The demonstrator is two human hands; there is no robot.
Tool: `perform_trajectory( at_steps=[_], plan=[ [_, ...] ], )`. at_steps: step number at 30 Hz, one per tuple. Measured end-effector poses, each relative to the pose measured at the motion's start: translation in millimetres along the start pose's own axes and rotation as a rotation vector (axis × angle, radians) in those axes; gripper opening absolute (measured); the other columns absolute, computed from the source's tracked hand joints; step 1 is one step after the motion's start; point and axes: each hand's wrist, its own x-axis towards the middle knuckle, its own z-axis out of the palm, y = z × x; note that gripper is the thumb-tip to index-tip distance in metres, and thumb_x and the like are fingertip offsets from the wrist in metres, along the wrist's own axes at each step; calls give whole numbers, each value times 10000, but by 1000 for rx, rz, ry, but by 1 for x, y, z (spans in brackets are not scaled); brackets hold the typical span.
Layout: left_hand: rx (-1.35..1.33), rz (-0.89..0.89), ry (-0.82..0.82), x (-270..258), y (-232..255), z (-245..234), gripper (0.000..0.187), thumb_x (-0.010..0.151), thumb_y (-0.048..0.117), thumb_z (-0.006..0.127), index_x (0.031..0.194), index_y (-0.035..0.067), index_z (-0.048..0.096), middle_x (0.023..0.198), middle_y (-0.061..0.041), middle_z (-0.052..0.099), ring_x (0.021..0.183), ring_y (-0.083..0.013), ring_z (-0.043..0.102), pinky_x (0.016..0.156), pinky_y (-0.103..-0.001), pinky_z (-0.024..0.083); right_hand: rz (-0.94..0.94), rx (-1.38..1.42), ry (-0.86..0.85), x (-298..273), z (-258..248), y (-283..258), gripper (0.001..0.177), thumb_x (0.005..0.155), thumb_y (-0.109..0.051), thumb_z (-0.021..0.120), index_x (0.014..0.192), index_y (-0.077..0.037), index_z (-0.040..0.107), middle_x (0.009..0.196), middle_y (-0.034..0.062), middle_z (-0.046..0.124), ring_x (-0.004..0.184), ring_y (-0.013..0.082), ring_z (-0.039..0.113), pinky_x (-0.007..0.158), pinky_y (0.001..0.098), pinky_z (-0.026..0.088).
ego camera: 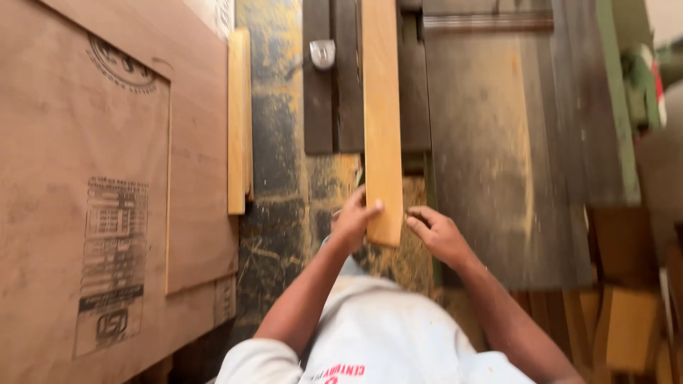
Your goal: The person is using a woodworking machine to plane a piece of wood.
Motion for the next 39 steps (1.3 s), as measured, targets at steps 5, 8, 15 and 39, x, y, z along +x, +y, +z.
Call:
perform_trajectory(
  at_steps=[5, 8, 15, 39],
  plan=[
    [-167, -217, 89, -18, 18, 15, 670, 982, 520, 473, 1381, -17, 514, 1101, -165, 669, 912, -256, 690, 731, -392, 613, -67, -27, 6, -51, 5, -13, 396, 952, -281, 668, 1272, -50, 669, 1212, 127, 729, 1092, 213, 696, 939, 353, 567],
    [-202, -323, 106, -21, 22, 15, 798, 974, 686, 344, 1367, 12, 514, 1014, -158, 623, 817, -240, 665, 643, -385, 603, -163, -158, 132, -56, 2, -8, 355, 956, -259, 674, 1248, -59, 683, 1209, 141, 715, 1104, 258, 686, 970, 379, 562],
    [-267, -338, 66, -14, 22, 9, 838, 965, 737, 316, 1393, 35, 479, 1006, -154, 561, 763, -207, 628, 608, -385, 594, -306, -614, 676, -28, -41, 92, 429, 969, -225, 727, 1315, 13, 636, 1425, 252, 560, 1337, 413, 524, 1090, 486, 474],
    [106, -41, 70, -8, 3, 13, 644, 1014, 619, 392, 1150, 6, 534, 971, -145, 652, 852, -206, 654, 755, -364, 600, 5, 360, -71, -22, 57, -2, 497, 985, -254, 630, 1404, -20, 499, 1240, 110, 673, 1102, 176, 652, 935, 340, 551]
  ],
)
